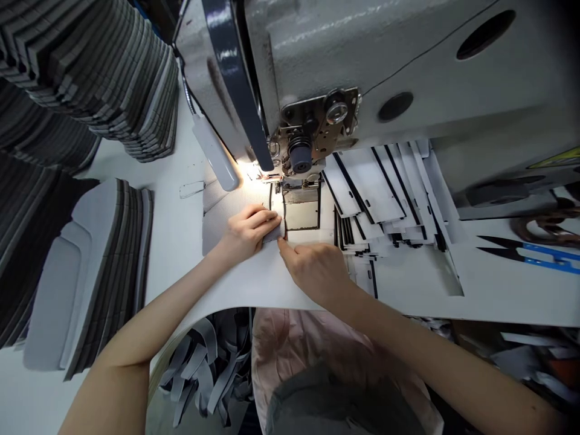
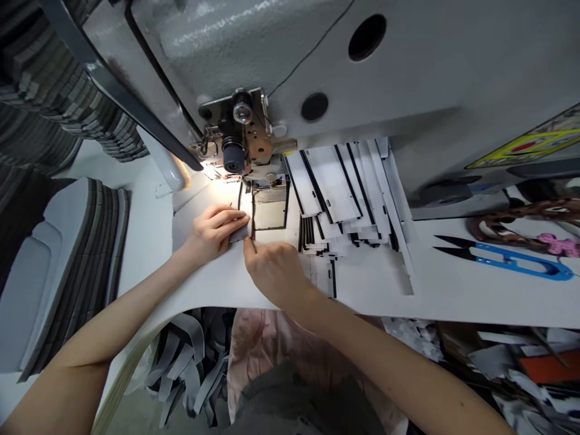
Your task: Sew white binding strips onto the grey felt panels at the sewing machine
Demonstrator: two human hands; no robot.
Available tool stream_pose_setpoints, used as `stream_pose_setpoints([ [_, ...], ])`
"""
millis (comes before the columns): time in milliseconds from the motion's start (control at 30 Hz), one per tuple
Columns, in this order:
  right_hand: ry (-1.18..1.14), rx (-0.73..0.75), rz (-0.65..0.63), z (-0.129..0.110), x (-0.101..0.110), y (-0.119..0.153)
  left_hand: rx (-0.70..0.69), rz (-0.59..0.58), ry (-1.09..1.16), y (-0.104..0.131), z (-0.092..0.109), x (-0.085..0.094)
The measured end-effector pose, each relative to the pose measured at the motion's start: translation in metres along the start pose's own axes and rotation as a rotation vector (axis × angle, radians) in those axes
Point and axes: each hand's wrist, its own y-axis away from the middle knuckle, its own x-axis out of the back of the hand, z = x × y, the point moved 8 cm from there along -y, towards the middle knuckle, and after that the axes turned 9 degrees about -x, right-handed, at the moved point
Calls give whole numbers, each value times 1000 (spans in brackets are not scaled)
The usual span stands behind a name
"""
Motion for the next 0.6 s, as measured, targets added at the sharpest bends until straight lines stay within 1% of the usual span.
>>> stream_pose_setpoints([
  [100, -5, -51, -54, 3, 1, -7, 13, -10, -33, -4, -5, -2],
  [233, 13, -83, -90, 6, 5, -15, 12, 12, -44, -8, -11, -1],
  [333, 43, -106, -109, 9, 8, -20, 28, -6, -53, -10, -18, -3],
  [467, 56, -130, -103, 11, 13, -27, 47, -45, -69, -14, -25, -5],
  [600, 62, -162, -93, 16, 17, -35, 7, -55, -129, -20, -30, -6],
])
